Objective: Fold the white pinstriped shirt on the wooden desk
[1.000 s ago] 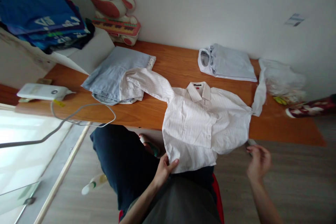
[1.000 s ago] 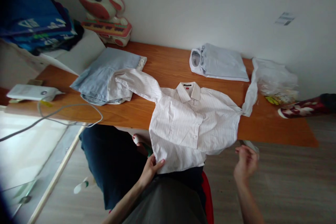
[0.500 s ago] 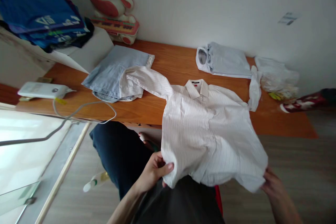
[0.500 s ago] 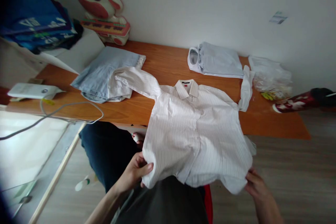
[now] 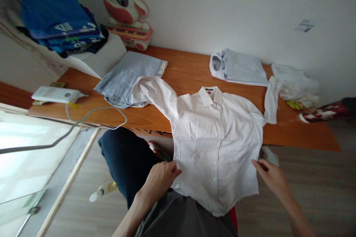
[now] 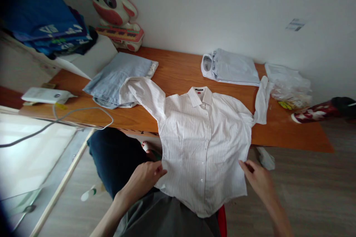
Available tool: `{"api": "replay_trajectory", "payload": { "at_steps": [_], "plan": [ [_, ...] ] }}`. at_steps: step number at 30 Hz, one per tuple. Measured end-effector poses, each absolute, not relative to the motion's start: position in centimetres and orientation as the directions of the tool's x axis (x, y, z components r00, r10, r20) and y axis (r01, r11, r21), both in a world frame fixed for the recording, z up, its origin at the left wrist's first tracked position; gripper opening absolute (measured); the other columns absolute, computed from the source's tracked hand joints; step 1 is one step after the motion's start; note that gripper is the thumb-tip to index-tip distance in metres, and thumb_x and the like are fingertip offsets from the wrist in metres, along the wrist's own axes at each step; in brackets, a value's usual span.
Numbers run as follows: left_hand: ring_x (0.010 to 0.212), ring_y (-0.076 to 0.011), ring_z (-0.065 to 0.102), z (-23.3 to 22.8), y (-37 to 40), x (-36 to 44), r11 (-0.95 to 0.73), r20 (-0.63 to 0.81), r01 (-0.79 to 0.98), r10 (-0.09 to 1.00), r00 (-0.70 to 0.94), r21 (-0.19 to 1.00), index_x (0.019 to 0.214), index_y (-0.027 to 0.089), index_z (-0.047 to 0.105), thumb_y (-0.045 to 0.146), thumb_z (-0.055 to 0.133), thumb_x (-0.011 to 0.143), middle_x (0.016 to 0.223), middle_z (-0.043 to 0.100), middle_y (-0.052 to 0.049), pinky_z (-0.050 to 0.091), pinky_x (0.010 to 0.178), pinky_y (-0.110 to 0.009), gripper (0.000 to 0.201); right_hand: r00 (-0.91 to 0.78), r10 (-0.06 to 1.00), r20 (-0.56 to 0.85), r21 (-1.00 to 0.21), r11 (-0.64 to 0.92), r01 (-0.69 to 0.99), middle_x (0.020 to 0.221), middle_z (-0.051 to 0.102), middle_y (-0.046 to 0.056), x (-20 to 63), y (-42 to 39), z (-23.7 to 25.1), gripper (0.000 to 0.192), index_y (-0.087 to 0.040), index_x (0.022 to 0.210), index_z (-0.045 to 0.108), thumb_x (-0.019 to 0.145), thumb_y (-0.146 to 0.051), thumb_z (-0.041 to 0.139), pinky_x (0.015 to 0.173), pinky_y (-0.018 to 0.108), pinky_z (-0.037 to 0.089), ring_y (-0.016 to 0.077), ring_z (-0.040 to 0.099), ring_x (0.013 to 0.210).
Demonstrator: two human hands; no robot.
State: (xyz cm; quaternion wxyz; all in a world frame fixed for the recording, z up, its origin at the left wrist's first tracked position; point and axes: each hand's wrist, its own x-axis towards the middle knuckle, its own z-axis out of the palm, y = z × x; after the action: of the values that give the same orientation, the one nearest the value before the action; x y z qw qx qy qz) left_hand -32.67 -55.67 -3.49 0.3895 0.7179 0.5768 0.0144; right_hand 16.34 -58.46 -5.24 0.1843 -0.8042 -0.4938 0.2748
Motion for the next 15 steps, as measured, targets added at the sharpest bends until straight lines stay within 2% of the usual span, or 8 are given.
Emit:
{"api": "replay_trajectory", "payload": {
  "at_steps": [2,4,6,8,11,13,15],
  "plan": [
    [0.088,-0.0275,0.075,-1.7,-52.4,-29.8,-0.148,-0.182,0.652,0.894,0.410,0.744,0.099,0.025,0.075,0.043,0.060,0.105,0.093,0.078,-0.008,0.052,0.080,-0.037,0.023,0.335,0.940,-0.072,-0.603,-0.308,0.736,0.093,0.081,0.007,14.7,-55.1,-4.2,0.035,-0.034,0.097,0.079,0.087,-0.064,0.065,0.083,0.052,0.060,0.0363,0.075,0.083],
    [0.105,-0.0271,0.073,-0.3,-48.4,-26.5,-0.311,0.059,0.486,0.883,0.465,0.817,0.115,0.026,0.074,0.038,0.054,0.109,0.110,0.078,-0.008,0.054,0.094,-0.040,0.024,0.237,0.966,0.099,-0.624,-0.125,0.771,0.116,0.080,0.009,12.9,-50.4,-3.4,0.037,-0.034,0.117,0.076,0.095,-0.057,0.058,0.095,0.053,0.059,0.0355,0.075,0.101],
    [0.123,-0.0276,0.068,0.1,-43.8,-23.6,-0.437,0.213,0.440,0.856,0.471,0.785,0.129,0.025,0.069,0.032,0.051,0.110,0.127,0.075,-0.011,0.051,0.108,-0.043,0.028,0.108,0.965,0.237,-0.596,0.057,0.801,0.127,0.077,0.011,11.7,-45.1,-2.9,0.040,-0.029,0.126,0.074,0.100,-0.051,0.052,0.109,0.054,0.054,0.0345,0.071,0.118],
    [0.141,-0.0312,0.057,-0.3,-39.1,-21.7,-0.493,0.270,0.560,0.859,0.434,0.666,0.139,0.021,0.065,0.028,0.051,0.109,0.141,0.069,-0.014,0.042,0.121,-0.052,0.034,0.011,0.950,0.311,-0.516,0.159,0.842,0.137,0.072,0.012,11.4,-40.0,-2.9,0.045,-0.024,0.133,0.072,0.103,-0.046,0.048,0.118,0.054,0.048,0.0335,0.065,0.131],
    [0.156,-0.0398,0.040,-1.8,-33.2,-21.2,-0.405,0.186,0.772,0.914,0.361,0.489,0.146,0.017,0.059,0.031,0.051,0.108,0.158,0.057,-0.019,0.028,0.126,-0.068,0.042,-0.092,0.960,0.265,-0.367,0.189,0.911,0.152,0.063,0.013,12.2,-34.5,-3.3,0.050,-0.020,0.142,0.068,0.105,-0.043,0.044,0.126,0.053,0.041,0.0327,0.055,0.144],
    [0.160,-0.0424,0.032,-2.8,-30.4,-21.8,-0.378,0.129,0.823,0.924,0.359,0.424,0.150,0.018,0.056,0.035,0.054,0.107,0.166,0.049,-0.019,0.023,0.126,-0.073,0.047,-0.135,0.980,0.147,-0.297,0.174,0.939,0.161,0.056,0.014,13.1,-32.5,-3.9,0.055,-0.019,0.149,0.062,0.106,-0.045,0.043,0.128,0.054,0.037,0.0334,0.049,0.151],
    [0.163,-0.0451,0.023,-3.5,-28.5,-22.7,-0.369,0.125,0.839,0.929,0.348,0.401,0.154,0.019,0.053,0.042,0.060,0.103,0.173,0.039,-0.018,0.018,0.127,-0.076,0.056,-0.120,0.993,0.021,-0.247,0.121,0.962,0.171,0.044,0.013,13.7,-31.6,-4.6,0.063,-0.020,0.159,0.051,0.106,-0.052,0.042,0.129,0.061,0.032,0.0364,0.038,0.158]
  ]
}}
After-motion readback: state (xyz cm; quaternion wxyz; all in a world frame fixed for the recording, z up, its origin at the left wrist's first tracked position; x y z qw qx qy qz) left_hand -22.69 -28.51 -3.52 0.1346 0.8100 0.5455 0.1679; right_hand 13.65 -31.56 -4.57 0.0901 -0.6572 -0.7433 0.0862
